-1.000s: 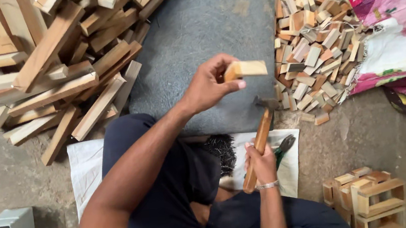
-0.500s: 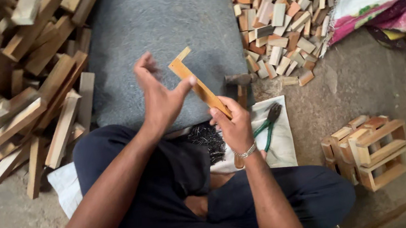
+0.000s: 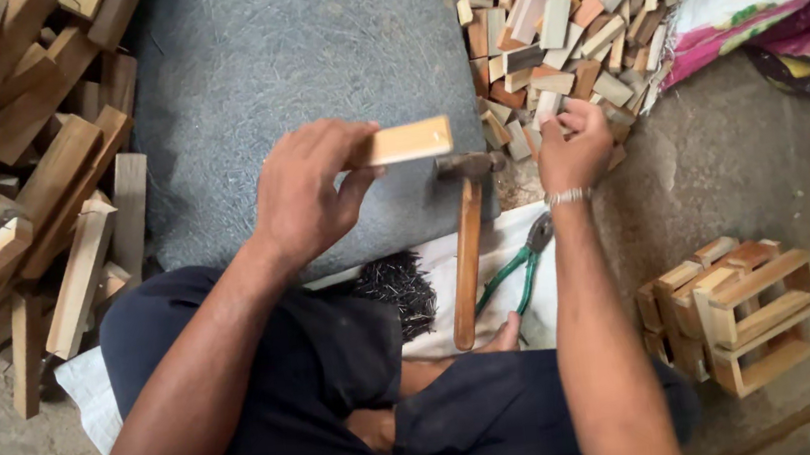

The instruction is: The person assembles small wooden frames by joining rectangular wooden pieces with nails. They use a hammer to drive nails into the joints and occasionally use pliers to adjust or remove nails. The person works on multiple frames, stacking completed ones nearby.

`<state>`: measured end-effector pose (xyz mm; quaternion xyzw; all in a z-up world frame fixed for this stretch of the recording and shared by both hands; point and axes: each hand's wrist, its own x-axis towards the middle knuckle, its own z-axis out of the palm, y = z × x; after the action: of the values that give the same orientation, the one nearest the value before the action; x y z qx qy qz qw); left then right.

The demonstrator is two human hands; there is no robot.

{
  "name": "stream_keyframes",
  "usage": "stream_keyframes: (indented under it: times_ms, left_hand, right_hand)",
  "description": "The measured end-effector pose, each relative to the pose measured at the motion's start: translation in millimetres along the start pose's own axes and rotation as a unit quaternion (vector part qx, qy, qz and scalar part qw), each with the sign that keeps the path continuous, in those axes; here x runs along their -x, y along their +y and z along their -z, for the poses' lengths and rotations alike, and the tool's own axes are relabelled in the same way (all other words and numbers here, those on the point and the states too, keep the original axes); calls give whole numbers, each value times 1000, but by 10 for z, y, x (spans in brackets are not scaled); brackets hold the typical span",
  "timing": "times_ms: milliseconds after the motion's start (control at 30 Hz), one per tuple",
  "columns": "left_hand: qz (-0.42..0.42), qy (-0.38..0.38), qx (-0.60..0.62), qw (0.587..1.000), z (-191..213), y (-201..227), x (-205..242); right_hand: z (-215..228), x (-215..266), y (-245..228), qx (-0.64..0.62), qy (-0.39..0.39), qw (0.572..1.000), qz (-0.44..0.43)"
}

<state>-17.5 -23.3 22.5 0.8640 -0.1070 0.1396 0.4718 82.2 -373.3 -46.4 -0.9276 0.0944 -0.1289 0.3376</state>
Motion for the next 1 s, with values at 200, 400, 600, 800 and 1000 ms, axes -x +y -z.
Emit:
stream_keyframes:
  times_ms: [200, 400, 600, 800, 1000]
  left_hand:
    - [77, 17, 25, 997, -13, -84, -80]
    - [171, 25, 113, 979, 17, -88, -96]
    - [111, 50, 123, 985, 68, -52, -5]
    - [91, 65, 117, 987, 202, -38, -7]
    - [97, 24, 70, 993, 270, -67, -7]
  right_hand:
    - [-229, -333, 520, 46, -49, 998, 8]
    - [382, 370, -250, -282, -48, 958, 31]
    - [750, 1097, -1032, -200, -1, 944, 263]
    - [794, 1285, -1488, -136, 36, 934, 330]
    - [132, 1422, -1295, -301, -54, 952, -31]
